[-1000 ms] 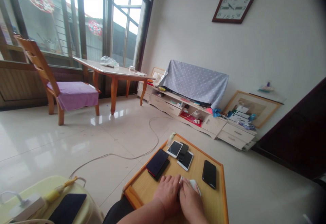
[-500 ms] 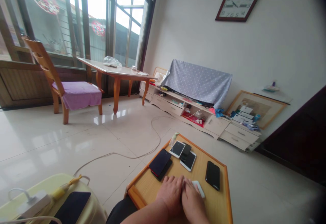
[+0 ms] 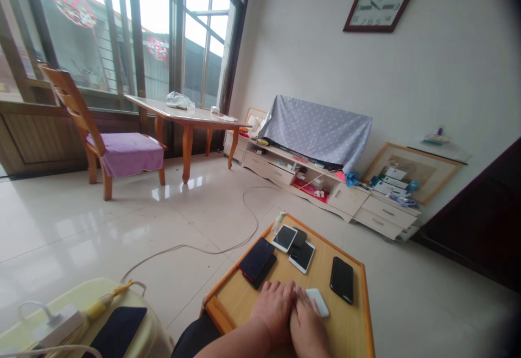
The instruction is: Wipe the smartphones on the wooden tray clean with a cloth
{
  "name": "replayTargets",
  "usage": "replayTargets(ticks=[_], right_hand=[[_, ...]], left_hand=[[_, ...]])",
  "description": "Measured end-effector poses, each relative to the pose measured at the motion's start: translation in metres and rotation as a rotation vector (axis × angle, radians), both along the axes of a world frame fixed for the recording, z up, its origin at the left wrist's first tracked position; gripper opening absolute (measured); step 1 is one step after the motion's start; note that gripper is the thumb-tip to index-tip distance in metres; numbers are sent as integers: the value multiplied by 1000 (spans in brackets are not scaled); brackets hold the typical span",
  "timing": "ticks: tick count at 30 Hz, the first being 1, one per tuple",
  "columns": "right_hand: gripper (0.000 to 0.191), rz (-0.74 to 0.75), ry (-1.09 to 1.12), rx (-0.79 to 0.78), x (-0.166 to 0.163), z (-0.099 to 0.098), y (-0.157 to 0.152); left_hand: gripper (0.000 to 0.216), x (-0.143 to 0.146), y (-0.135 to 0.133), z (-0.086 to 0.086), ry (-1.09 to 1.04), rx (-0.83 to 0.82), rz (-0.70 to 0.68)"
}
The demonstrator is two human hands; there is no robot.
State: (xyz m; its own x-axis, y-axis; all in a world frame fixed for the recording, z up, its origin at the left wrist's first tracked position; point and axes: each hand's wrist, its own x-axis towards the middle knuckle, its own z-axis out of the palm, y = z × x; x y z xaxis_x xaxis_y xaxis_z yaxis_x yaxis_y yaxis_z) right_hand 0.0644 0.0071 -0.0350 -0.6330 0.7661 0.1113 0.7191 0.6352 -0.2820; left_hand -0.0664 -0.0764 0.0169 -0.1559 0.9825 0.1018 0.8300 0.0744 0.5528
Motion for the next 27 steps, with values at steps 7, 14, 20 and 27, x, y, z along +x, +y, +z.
replayTargets(ticks=[7, 14, 20, 27], right_hand=[[57, -95, -17, -2, 24, -5, 17], [58, -55, -99, -23, 15, -5, 0], [59, -2, -101, -111, 22, -1, -6], [60, -175, -102, -57, 28, -1, 7]], left_hand=[[77, 3, 0, 2, -7, -12, 48], [70, 3, 2, 3, 12, -19, 33], [64, 4, 1, 5, 25, -31, 38], [61, 6, 0, 10, 39, -38, 44]])
